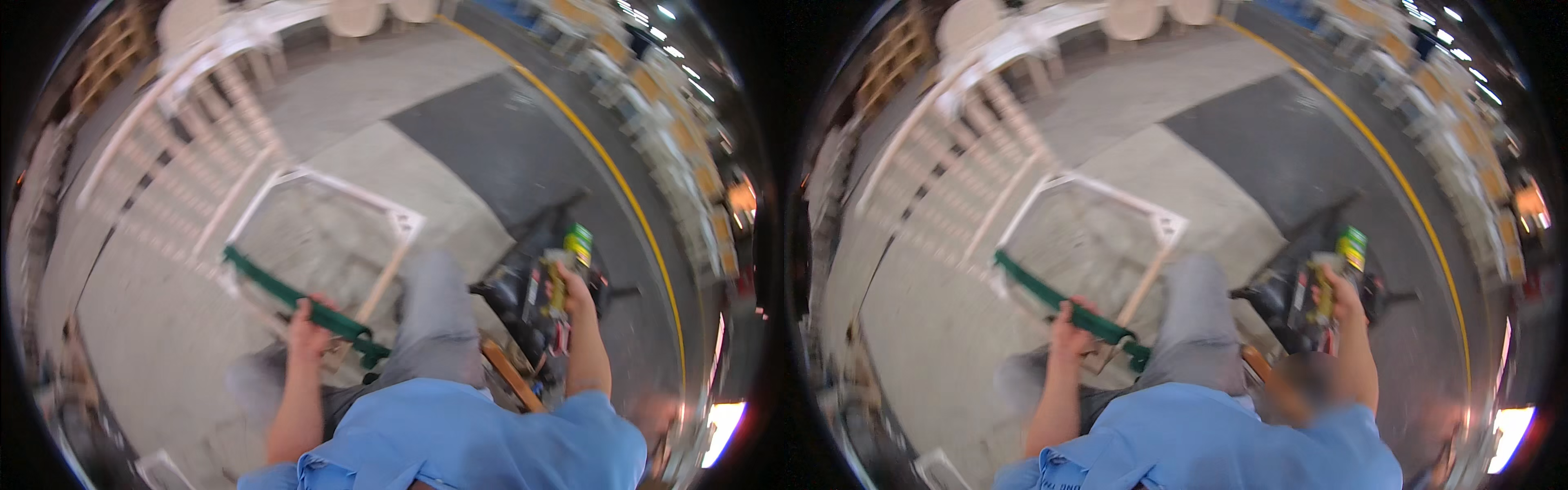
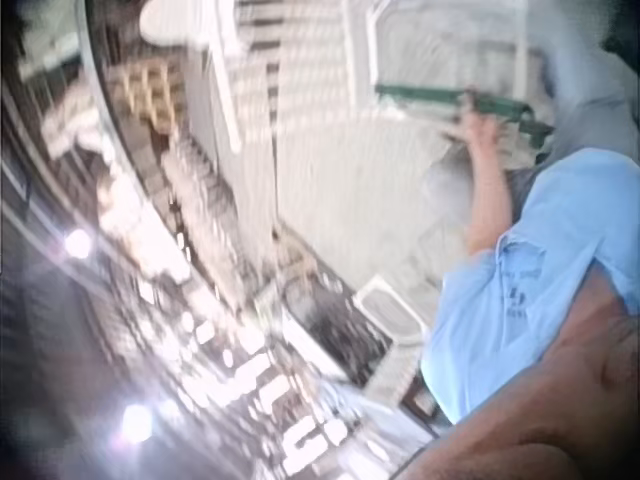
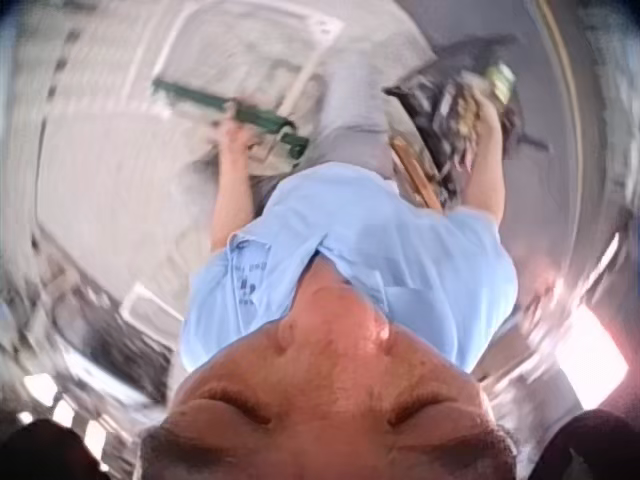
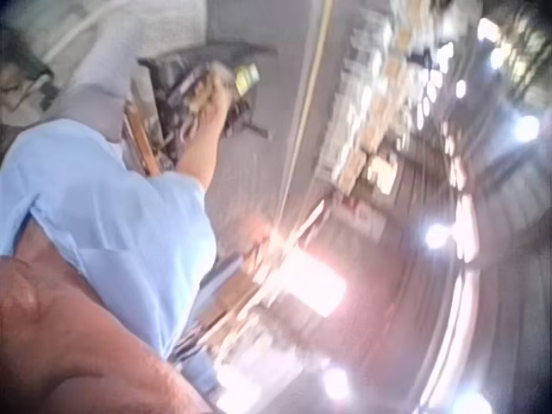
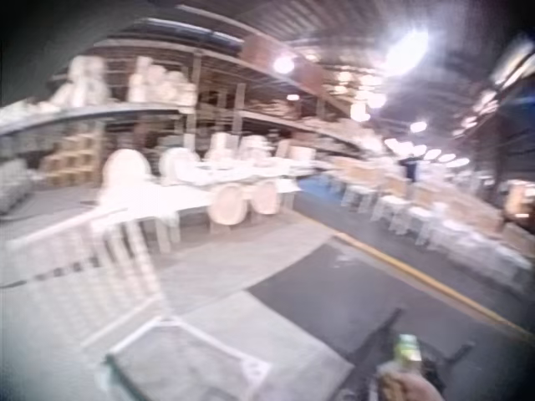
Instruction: The person attaches green slats to a white wooden chair frame using a nail gun. They position each slat, secure it with the nail gun, and trim excess material with scissors.
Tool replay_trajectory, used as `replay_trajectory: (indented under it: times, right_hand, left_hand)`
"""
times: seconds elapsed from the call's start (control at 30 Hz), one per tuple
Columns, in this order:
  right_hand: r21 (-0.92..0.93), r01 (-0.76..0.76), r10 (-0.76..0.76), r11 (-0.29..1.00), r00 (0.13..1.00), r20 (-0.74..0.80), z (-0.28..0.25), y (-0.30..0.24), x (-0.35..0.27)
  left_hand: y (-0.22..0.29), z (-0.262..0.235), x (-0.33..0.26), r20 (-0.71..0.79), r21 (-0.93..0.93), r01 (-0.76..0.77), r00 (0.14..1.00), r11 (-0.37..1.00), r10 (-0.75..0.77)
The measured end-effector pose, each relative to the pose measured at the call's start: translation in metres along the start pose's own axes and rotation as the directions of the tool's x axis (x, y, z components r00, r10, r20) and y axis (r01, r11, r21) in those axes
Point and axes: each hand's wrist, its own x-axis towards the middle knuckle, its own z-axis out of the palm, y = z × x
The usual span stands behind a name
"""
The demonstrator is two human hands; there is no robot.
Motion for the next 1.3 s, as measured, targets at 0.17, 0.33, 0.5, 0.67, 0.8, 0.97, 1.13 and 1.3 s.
replay_trajectory:
  times: [0.17,0.33,0.5,0.67,0.8,0.97,1.13,1.3]
  right_hand:
    - [-0.066,-0.005,0.005,0.998,1.0,0.015,-0.037,0.034,0.029]
    - [-0.805,0.057,-0.335,0.59,0.925,-0.18,-0.067,-0.003,0.016]
    - [-0.654,0.297,-0.417,0.696,0.908,-0.032,-0.049,-0.027,0.001]
    - [-0.596,0.376,-0.436,0.709,0.898,0.048,0.001,-0.017,-0.007]
    - [-0.446,0.532,-0.444,0.719,0.846,0.293,0.062,-0.01,-0.024]
    - [-0.352,0.595,-0.415,0.722,0.78,0.467,0.149,0.02,-0.044]
    - [-0.401,0.55,-0.041,0.733,0.624,0.78,0.276,0.115,-0.051]
    - [-0.545,0.662,0.29,0.515,0.463,0.837,0.39,0.219,-0.04]
  left_hand:
    - [-0.114,-0.019,-0.067,-0.142,0.321,0.141,0.985,0.937,-0.099]
    - [-0.143,-0.016,-0.075,-0.23,0.183,0.199,0.961,0.963,-0.155]
    - [-0.15,-0.024,-0.066,-0.202,0.23,0.081,0.979,0.97,-0.034]
    - [-0.152,-0.03,-0.048,-0.276,0.271,0.003,0.958,0.963,0.074]
    - [-0.12,-0.02,-0.013,-0.218,0.338,-0.158,0.946,0.928,0.24]
    - [-0.098,-0.017,0.006,-0.175,0.411,-0.167,0.95,0.896,0.258]
    - [-0.11,-0.027,0.002,-0.19,0.429,-0.118,0.957,0.896,0.217]
    - [-0.132,-0.056,0.001,-0.266,0.405,-0.03,0.952,0.914,0.149]
